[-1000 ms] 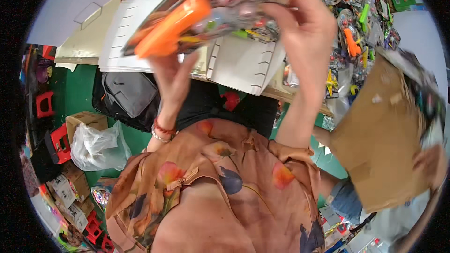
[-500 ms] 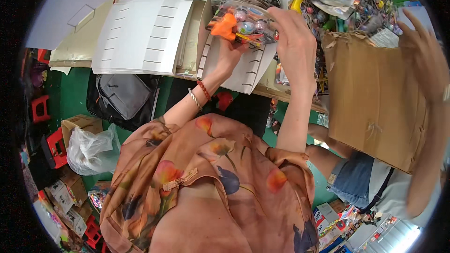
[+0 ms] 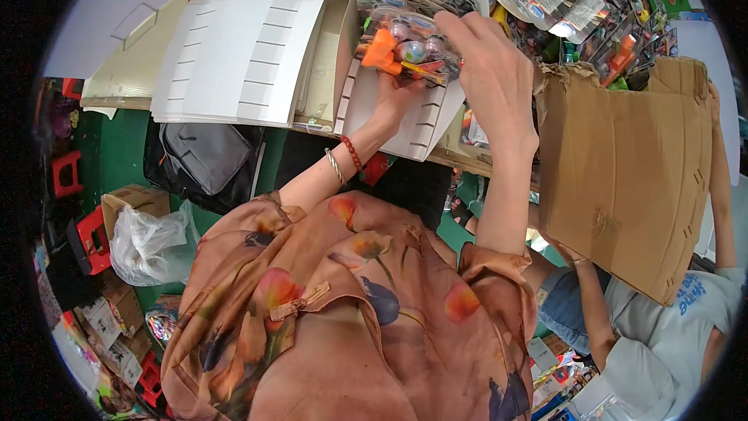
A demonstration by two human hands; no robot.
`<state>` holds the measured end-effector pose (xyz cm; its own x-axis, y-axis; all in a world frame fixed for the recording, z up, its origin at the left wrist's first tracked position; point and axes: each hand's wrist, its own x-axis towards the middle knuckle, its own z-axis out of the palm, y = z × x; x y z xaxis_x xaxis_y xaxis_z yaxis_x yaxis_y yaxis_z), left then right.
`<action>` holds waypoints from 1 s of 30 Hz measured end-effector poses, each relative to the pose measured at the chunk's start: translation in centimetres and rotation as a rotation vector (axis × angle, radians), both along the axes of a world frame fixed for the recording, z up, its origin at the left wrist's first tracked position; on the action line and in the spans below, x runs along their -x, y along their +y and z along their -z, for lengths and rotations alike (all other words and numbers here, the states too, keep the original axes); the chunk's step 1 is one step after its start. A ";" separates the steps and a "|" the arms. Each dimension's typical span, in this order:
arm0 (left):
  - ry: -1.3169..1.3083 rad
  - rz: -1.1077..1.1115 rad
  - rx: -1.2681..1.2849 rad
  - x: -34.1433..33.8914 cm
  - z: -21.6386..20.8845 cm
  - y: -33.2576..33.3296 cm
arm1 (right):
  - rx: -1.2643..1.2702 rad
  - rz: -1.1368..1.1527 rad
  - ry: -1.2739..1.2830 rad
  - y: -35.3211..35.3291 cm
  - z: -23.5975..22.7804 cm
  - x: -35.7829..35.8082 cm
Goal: The recorder is organizing and packing various small toy products into retail packaging and white boxes.
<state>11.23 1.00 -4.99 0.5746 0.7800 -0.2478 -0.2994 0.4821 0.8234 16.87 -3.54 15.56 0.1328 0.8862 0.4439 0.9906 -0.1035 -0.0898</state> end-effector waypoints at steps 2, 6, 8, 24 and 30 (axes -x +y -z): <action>-0.095 -0.016 0.022 0.0 -0.1 -0.4 | 0.020 -0.012 -0.033 0.0 -0.5 0.5; -0.037 -0.001 0.041 -0.3 1.0 -0.3 | 0.064 0.002 -0.008 0.1 -0.5 0.6; -0.022 -0.042 0.027 -0.4 1.1 -0.1 | 0.078 0.013 0.046 0.0 -0.3 0.4; -0.144 -0.223 0.518 2.8 -2.0 1.9 | 0.044 0.008 0.026 -1.5 1.0 -0.3; -0.158 -0.239 0.574 2.5 -2.8 2.1 | -0.051 0.142 0.100 -1.0 1.7 0.4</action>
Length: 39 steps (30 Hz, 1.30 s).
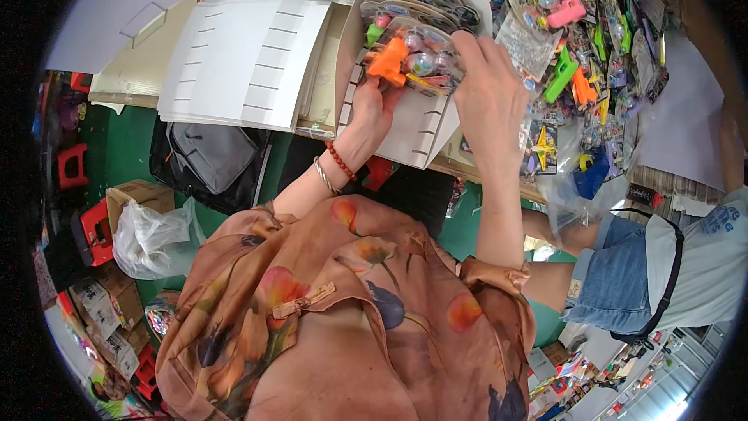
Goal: The recorder is organizing and packing various small toy products into retail packaging and white boxes.
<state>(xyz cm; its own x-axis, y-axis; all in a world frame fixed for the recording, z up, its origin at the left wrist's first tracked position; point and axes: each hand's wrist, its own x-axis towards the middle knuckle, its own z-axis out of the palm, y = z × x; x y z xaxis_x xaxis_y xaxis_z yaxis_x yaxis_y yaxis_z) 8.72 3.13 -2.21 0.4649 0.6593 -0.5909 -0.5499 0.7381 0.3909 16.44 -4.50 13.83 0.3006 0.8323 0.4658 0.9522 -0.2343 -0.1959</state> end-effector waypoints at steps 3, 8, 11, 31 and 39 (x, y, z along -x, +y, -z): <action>0.041 -0.035 -0.018 -0.3 -0.1 -0.4 | -0.060 -0.019 -0.088 0.1 0.1 -0.1; 0.001 -0.103 -0.078 0.3 2.8 -0.8 | 0.101 -0.271 -0.064 -1.2 -0.6 -0.2; 0.050 -0.096 -0.117 0.4 2.0 -0.8 | 0.052 -0.222 -0.001 -1.6 0.5 -0.8; 0.225 -0.014 -0.201 1.5 0.6 -2.3 | 0.064 -0.136 -0.005 1.6 0.8 0.0; 0.203 0.579 -0.882 8.1 -4.1 -5.8 | 0.152 -0.162 -0.095 3.2 0.5 0.6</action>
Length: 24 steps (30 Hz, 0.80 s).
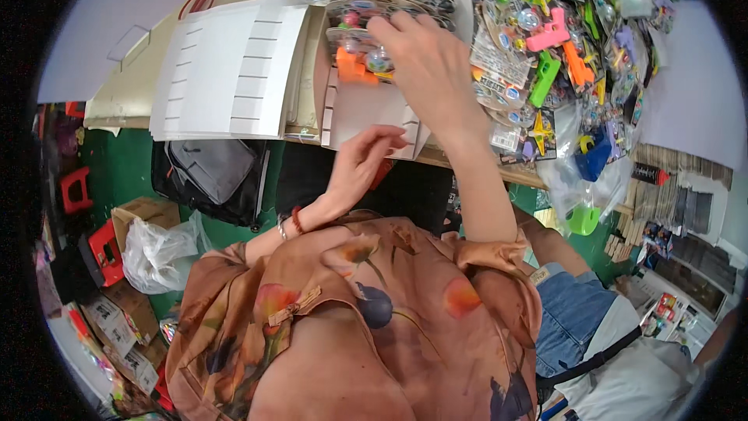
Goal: The recorder is organizing and packing various small toy products into retail packaging and white boxes.
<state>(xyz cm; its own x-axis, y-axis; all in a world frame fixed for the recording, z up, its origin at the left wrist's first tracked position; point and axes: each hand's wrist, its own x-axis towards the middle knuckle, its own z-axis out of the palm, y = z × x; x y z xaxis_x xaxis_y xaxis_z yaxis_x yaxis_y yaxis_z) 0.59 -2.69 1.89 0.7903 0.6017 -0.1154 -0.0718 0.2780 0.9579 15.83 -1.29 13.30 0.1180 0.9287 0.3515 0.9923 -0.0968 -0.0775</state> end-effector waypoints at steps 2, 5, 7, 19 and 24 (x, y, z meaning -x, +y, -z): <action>0.020 -0.183 -0.427 1.6 -1.9 1.2 | -0.063 0.008 0.001 0.2 0.7 -0.2; -0.048 -0.494 -0.662 2.6 -1.6 4.0 | -0.130 0.028 0.016 -0.5 2.0 0.4; -0.092 -0.497 -0.494 2.2 -1.9 4.5 | -0.262 0.024 0.114 -2.1 3.9 -0.2; 0.003 0.260 0.269 -6.1 -2.3 -3.5 | -0.690 0.799 0.559 -18.3 11.5 -11.4; -0.070 -0.049 0.621 -14.3 -1.0 -4.8 | -0.485 0.411 0.267 -10.3 7.1 -13.9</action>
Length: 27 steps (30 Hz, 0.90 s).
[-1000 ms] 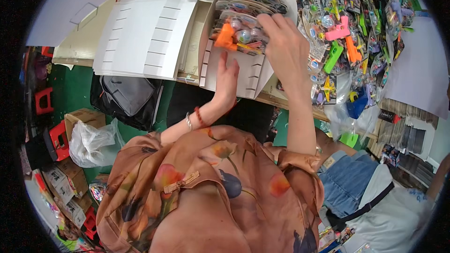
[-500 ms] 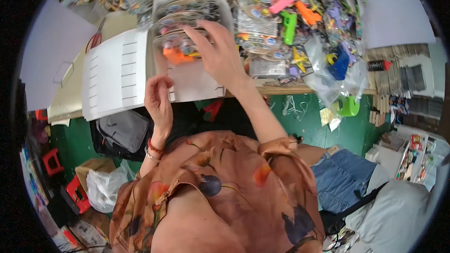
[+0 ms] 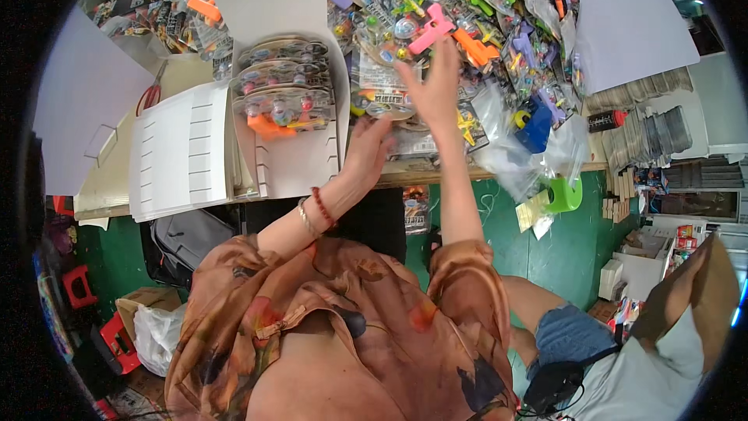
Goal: The recorder is organizing and packing various small toy products into retail packaging and white boxes.
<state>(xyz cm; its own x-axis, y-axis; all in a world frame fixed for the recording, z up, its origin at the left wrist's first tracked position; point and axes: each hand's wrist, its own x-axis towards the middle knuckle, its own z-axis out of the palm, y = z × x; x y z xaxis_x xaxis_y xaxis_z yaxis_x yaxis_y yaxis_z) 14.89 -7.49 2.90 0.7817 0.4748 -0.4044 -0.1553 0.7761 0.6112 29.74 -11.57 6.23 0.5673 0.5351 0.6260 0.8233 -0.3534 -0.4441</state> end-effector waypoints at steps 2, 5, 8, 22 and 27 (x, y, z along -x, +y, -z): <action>0.114 -0.205 0.008 -1.9 0.1 -0.1 | 0.189 0.035 -0.030 3.8 0.0 -0.3; 0.053 -0.203 -0.030 -2.9 2.8 0.1 | 0.413 0.087 -0.073 5.7 0.6 -1.5; 0.099 -0.232 0.017 -3.3 3.6 0.8 | 0.534 0.045 -0.048 4.1 -0.1 -1.9; -0.199 0.096 -0.580 -1.1 -0.1 0.3 | 0.363 -0.114 -0.212 -6.9 -2.0 3.3; -0.202 0.000 -0.934 0.5 -1.2 2.2 | -0.057 -0.033 -0.002 -10.3 -4.0 3.4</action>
<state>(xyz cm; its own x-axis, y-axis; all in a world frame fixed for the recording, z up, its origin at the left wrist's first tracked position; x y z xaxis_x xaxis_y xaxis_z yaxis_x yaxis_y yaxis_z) 14.44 -5.25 4.14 0.7954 0.5371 0.2809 -0.3258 -0.0120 0.9454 26.29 -21.90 10.22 0.5491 0.5171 0.6566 0.8348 -0.3006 -0.4613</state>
